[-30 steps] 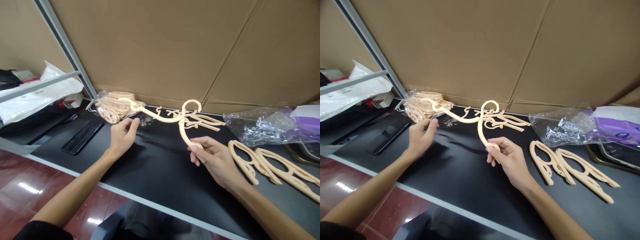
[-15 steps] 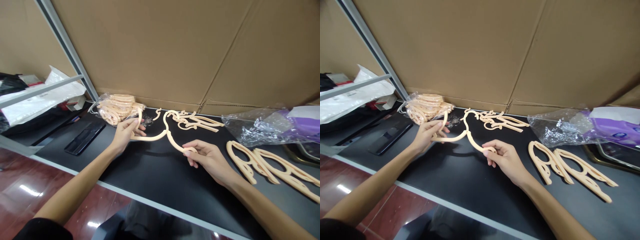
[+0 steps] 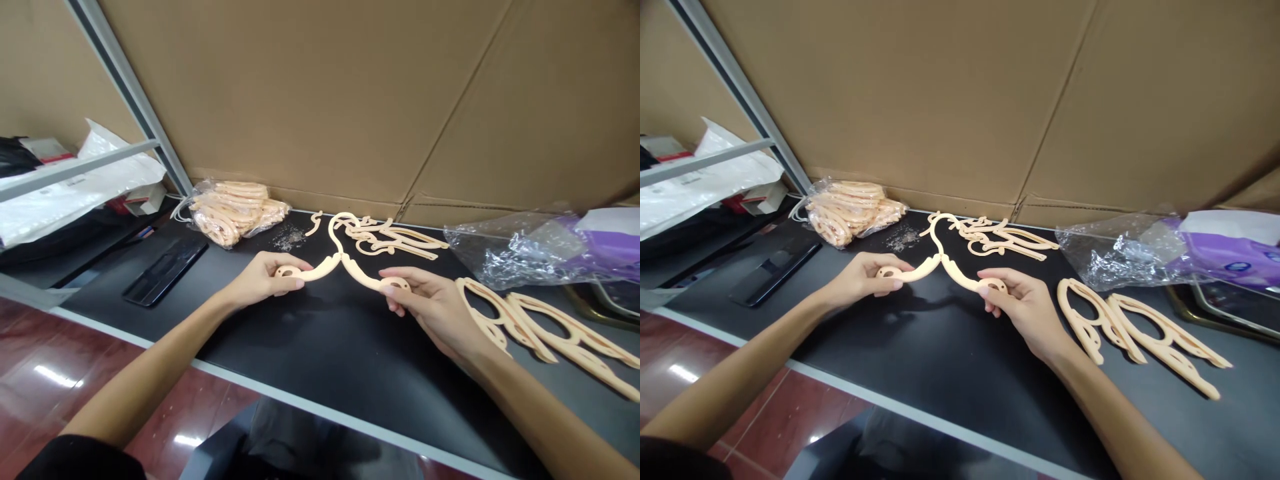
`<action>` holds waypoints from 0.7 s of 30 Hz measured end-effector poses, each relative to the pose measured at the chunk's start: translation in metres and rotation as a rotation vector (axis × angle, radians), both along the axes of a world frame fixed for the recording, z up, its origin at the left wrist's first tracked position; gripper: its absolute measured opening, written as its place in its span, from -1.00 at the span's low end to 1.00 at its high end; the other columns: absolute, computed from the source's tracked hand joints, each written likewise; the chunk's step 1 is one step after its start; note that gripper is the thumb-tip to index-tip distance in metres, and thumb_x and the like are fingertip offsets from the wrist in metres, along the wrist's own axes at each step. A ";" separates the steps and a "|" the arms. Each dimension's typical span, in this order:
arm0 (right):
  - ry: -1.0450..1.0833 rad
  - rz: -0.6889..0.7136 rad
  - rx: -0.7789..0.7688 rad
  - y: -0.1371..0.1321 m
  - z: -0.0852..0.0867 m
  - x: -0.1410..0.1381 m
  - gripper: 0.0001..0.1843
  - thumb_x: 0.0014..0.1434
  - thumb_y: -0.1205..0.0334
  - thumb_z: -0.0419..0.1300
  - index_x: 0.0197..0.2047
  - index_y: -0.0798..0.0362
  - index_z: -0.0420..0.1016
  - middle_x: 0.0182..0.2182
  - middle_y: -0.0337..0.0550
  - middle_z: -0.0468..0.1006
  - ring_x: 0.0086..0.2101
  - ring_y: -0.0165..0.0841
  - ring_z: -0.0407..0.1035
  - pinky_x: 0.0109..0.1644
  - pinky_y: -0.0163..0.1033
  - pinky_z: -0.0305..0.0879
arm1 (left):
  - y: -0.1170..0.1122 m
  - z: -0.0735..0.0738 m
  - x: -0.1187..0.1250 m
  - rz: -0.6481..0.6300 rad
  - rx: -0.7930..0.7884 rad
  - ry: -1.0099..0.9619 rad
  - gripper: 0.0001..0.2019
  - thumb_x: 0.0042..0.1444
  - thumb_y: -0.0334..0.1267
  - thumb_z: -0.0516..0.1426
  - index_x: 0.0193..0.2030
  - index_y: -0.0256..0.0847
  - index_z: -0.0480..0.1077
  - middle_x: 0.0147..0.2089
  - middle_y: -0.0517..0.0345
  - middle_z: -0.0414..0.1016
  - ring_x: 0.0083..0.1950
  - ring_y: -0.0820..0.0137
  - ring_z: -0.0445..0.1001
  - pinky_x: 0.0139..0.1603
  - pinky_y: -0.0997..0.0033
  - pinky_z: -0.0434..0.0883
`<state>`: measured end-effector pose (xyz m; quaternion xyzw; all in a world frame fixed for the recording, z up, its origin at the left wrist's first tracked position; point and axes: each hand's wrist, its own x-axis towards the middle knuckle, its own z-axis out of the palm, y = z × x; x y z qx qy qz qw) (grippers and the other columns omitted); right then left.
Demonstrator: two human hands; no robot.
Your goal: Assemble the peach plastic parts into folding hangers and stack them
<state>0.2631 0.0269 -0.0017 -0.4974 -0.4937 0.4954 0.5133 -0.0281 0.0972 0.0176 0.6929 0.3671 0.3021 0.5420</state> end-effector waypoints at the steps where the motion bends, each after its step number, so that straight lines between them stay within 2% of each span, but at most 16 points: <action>1: 0.008 -0.005 -0.016 0.000 0.001 0.000 -0.67 -0.04 0.11 0.47 -0.20 0.06 0.65 -0.58 -0.25 0.49 -0.53 -0.44 0.31 -0.46 -0.31 0.18 | 0.000 0.000 -0.001 0.001 -0.070 -0.059 -0.65 0.02 -0.19 0.33 -0.07 -0.32 0.57 -0.47 0.18 0.42 -0.48 0.52 0.28 -0.49 0.52 0.18; 3: 0.012 0.001 -0.064 0.000 0.003 0.000 -0.71 -0.06 0.12 0.47 -0.27 0.08 0.65 -0.62 -0.24 0.47 -0.55 -0.44 0.30 -0.49 -0.31 0.16 | 0.000 0.000 -0.002 0.004 -0.167 -0.156 -0.68 0.03 -0.18 0.33 -0.12 -0.36 0.55 -0.53 0.20 0.38 -0.51 0.53 0.27 -0.54 0.54 0.14; 6: -0.006 0.047 -0.134 -0.001 0.004 0.001 -0.74 -0.07 0.11 0.46 -0.34 0.10 0.65 -0.65 -0.23 0.45 -0.57 -0.45 0.26 -0.50 -0.30 0.13 | -0.002 0.003 -0.003 -0.032 -0.209 -0.177 -0.73 -0.02 -0.28 0.35 -0.19 -0.38 0.54 -0.50 0.18 0.40 -0.51 0.55 0.28 -0.53 0.56 0.16; 9: -0.025 0.065 -0.144 -0.001 0.005 0.001 -0.73 -0.05 0.08 0.45 -0.35 0.10 0.65 -0.64 -0.22 0.45 -0.57 -0.45 0.24 -0.49 -0.28 0.12 | -0.002 0.005 -0.002 -0.021 -0.231 -0.189 -0.71 -0.08 -0.37 0.37 -0.16 -0.36 0.55 -0.46 0.19 0.42 -0.49 0.58 0.30 -0.51 0.58 0.18; 14: 0.042 0.038 -0.119 -0.003 0.011 0.000 -0.73 -0.09 0.14 0.46 -0.29 0.09 0.67 -0.63 -0.24 0.41 -0.53 -0.42 0.22 -0.46 -0.26 0.09 | -0.001 0.002 -0.002 0.037 -0.272 -0.349 -0.62 -0.15 -0.45 0.39 -0.11 -0.30 0.55 -0.35 0.18 0.46 -0.47 0.60 0.33 -0.48 0.58 0.23; 18: 0.132 0.025 -0.143 -0.003 0.014 -0.001 -0.75 -0.10 0.21 0.45 -0.30 0.10 0.69 -0.57 -0.21 0.42 -0.49 -0.42 0.24 -0.41 -0.24 0.13 | 0.000 0.000 -0.003 0.020 -0.307 -0.464 -0.62 -0.12 -0.45 0.38 -0.09 -0.32 0.57 -0.35 0.15 0.47 -0.41 0.56 0.38 -0.40 0.56 0.33; 21: 0.158 0.037 -0.156 -0.003 0.014 -0.001 -0.77 -0.10 0.24 0.44 -0.30 0.11 0.70 -0.55 -0.21 0.43 -0.48 -0.43 0.24 -0.39 -0.24 0.14 | 0.001 0.001 -0.001 0.060 -0.326 -0.580 -0.65 -0.09 -0.40 0.39 -0.09 -0.34 0.59 -0.33 0.11 0.49 -0.35 0.54 0.40 -0.34 0.58 0.38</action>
